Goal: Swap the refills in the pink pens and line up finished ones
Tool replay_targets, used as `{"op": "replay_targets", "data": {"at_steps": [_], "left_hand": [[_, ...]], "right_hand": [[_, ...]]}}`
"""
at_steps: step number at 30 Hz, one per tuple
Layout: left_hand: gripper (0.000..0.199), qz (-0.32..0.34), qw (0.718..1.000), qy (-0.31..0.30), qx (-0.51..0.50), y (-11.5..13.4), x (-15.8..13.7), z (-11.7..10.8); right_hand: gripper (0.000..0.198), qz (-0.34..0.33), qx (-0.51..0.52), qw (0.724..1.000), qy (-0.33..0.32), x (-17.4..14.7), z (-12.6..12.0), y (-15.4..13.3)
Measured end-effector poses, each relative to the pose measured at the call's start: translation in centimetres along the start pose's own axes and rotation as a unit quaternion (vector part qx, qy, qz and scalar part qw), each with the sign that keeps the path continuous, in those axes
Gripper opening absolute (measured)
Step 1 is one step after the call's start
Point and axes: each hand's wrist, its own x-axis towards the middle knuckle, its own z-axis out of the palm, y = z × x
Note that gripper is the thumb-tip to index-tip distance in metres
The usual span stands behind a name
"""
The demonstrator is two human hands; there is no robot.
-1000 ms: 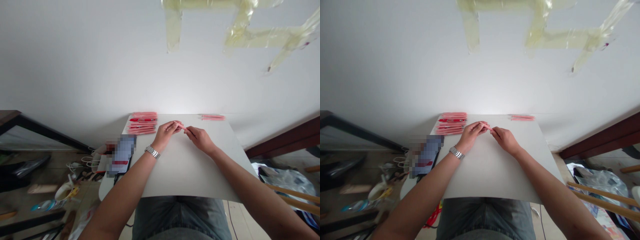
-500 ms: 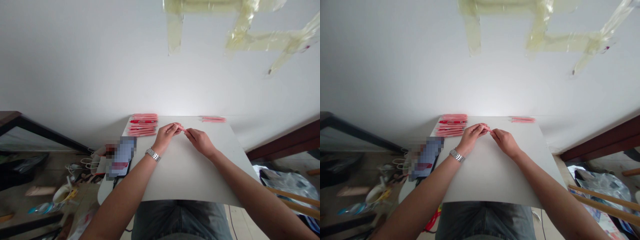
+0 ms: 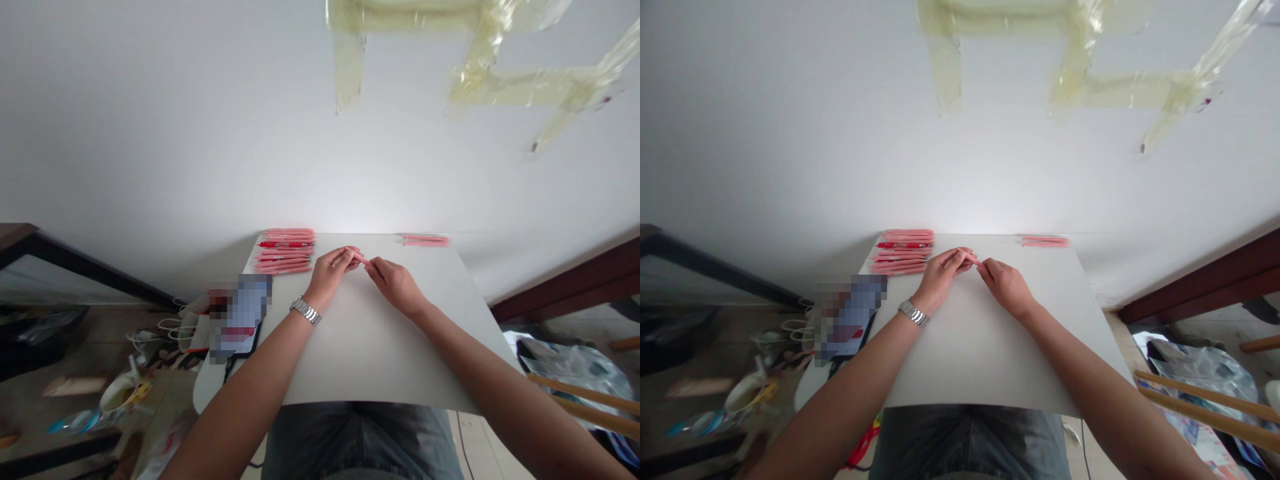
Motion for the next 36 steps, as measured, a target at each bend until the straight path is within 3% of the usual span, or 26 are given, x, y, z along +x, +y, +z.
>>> {"op": "replay_targets", "data": {"at_steps": [6,13,18,26,36], "left_hand": [[0.041,0.011,0.999,-0.03,0.014,-0.1,0.0,0.0],[0.044,0.024,0.998,-0.055,0.007,0.5,-0.3,0.3],[0.044,0.045,0.996,-0.043,0.058,1.0,-0.4,0.1],[0.045,0.063,0.997,0.009,0.046,0.7,-0.2,0.8],[0.042,0.053,0.998,0.039,0.011,-0.2,0.0,0.6]], "right_hand": [[0.049,0.063,0.162,0.981,-0.085,-0.1,-0.7,0.3],[0.052,0.085,0.195,0.971,-0.107,-0.2,-1.3,-0.4],[0.045,0.063,0.144,0.984,-0.09,-0.1,-1.2,-0.1],[0.037,0.029,0.045,0.998,-0.026,-0.1,-0.2,-0.1],[0.037,-0.015,-0.12,0.992,0.03,-0.1,0.7,-0.6]]}}
